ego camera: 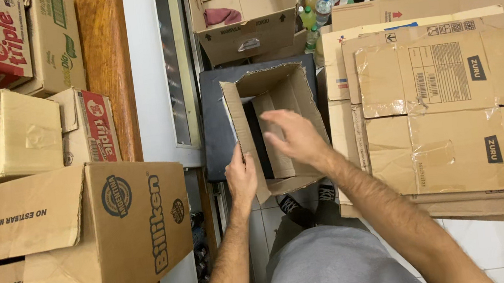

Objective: The person assembles several cardboard boxes by hand, folding the flaps into place and stacking them on a wooden surface.

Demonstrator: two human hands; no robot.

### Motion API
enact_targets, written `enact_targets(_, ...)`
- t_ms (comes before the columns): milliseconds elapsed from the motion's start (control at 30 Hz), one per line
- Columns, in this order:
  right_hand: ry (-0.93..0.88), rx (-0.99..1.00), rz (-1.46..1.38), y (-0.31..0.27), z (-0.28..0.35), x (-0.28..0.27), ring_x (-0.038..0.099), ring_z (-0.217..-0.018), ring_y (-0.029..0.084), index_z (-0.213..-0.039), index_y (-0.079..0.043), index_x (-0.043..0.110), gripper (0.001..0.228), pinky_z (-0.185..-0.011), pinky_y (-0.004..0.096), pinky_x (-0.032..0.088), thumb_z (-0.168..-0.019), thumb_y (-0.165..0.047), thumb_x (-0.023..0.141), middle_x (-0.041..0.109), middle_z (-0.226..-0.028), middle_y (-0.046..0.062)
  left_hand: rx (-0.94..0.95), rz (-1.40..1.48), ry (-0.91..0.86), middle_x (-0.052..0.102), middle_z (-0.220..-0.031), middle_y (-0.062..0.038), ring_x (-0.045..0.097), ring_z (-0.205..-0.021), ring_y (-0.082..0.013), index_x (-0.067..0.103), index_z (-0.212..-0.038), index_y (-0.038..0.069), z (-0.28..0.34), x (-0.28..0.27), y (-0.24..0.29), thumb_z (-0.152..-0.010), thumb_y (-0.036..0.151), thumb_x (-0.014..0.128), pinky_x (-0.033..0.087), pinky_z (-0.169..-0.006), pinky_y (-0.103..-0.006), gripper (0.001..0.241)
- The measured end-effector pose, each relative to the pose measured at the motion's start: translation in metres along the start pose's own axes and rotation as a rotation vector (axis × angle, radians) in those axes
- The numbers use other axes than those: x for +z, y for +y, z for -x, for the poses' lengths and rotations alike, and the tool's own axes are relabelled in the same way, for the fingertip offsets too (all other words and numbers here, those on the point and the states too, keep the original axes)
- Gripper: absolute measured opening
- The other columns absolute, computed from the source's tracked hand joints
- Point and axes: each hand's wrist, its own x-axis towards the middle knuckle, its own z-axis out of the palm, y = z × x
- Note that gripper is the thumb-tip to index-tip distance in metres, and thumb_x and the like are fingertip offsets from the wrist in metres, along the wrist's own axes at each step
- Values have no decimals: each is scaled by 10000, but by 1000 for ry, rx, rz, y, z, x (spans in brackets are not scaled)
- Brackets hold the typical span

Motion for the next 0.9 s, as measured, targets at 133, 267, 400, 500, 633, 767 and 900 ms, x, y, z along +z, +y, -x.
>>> enact_targets(133, 59, 77, 145, 11, -9, -59, 583, -1457, 434, -1462, -115, 707, 423, -1185, 568, 525, -1045, -179, 737, 606, -1580, 194, 8, 13, 47, 754, -1315, -313, 721, -1190, -526, 626, -1548, 49, -6, -14, 7, -1065, 184, 604, 613, -958, -661, 503)
enact_targets(267, -5, 159, 337, 63, -33, -61, 393, -1591, 511, -1388, -132, 765, 372, -1288, 640, 398, -1024, -208, 776, 431, -1708, 237, -60, 2, 54, 747, -1327, -325, 713, -1209, -532, 614, -1551, 38, -17, -12, -18, -1088, 187, 593, 597, -984, -664, 487)
enact_targets(400, -176, 63, 384, 100, -65, -38, 372, -1626, 491, -1364, -214, 784, 408, -1318, 614, 378, -957, -215, 799, 416, -1750, 185, -93, -12, 38, 754, -1311, -311, 723, -1202, -506, 599, -1569, 77, -20, -9, -39, -1095, 219, 606, 609, -981, -652, 494)
enact_targets(500, -275, 81, 251, 161, -95, -3, 626, -1429, 379, -1488, -174, 654, 600, -1189, 541, 552, -927, 25, 586, 588, -1540, 110, -95, -19, 49, 760, -1291, -310, 735, -1186, -484, 616, -1555, 70, -22, -3, -38, -1083, 226, 641, 625, -941, -633, 498)
enact_targets(633, -275, 119, 383, 124, -112, -26, 657, -1366, 305, -1481, -262, 641, 593, -1114, 551, 607, -934, -34, 622, 576, -1513, -15, -104, 103, 70, 760, -1311, -294, 716, -1216, -483, 617, -1556, 71, -27, -12, -20, -1072, 210, 665, 630, -927, -627, 506)
enact_targets(767, -197, 115, 456, 133, -121, -23, 689, -1276, 350, -1390, -200, 685, 513, -1032, 550, 629, -884, -117, 689, 604, -1355, 65, -97, -135, 39, 809, -1156, -271, 767, -1088, -505, 636, -1534, 164, -33, -5, -38, -1065, 265, 632, 617, -891, -647, 480)
enact_targets(900, -256, 214, 498, 152, -124, -11, 655, -1306, 360, -1450, -211, 643, 575, -1036, 572, 634, -878, -171, 695, 545, -1373, 77, -67, -368, -8, 794, -1081, -354, 783, -1030, -550, 589, -1564, 108, -31, -13, 6, -1075, 206, 604, 621, -914, -656, 500)
